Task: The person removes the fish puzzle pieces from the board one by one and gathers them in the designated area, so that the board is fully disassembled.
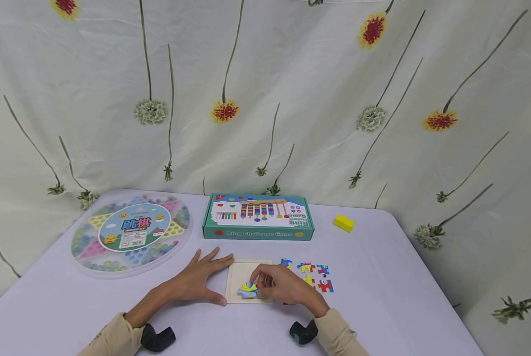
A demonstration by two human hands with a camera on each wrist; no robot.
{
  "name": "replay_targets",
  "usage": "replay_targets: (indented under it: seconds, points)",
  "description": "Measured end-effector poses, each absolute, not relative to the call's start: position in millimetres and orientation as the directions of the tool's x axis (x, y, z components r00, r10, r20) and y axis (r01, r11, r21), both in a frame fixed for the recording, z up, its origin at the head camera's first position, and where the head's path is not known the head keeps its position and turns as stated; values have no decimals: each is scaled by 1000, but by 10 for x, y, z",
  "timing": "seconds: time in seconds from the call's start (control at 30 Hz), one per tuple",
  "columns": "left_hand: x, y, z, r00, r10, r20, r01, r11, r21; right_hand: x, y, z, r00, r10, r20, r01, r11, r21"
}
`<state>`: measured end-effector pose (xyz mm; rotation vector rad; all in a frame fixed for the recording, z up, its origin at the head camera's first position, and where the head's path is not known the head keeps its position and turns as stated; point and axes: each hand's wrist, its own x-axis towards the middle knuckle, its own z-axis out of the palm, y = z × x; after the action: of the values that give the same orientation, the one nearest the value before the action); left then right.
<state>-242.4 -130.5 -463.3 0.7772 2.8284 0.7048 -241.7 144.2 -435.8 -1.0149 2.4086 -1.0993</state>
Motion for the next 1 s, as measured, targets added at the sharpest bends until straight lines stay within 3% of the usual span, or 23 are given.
replay_targets:
  seconds: [1.0]
  points:
    - [-2415,-1304,-4616,-857,515,11,454,745,489,-2410,1729,-4351,-745,-667,28,-422,438,-793]
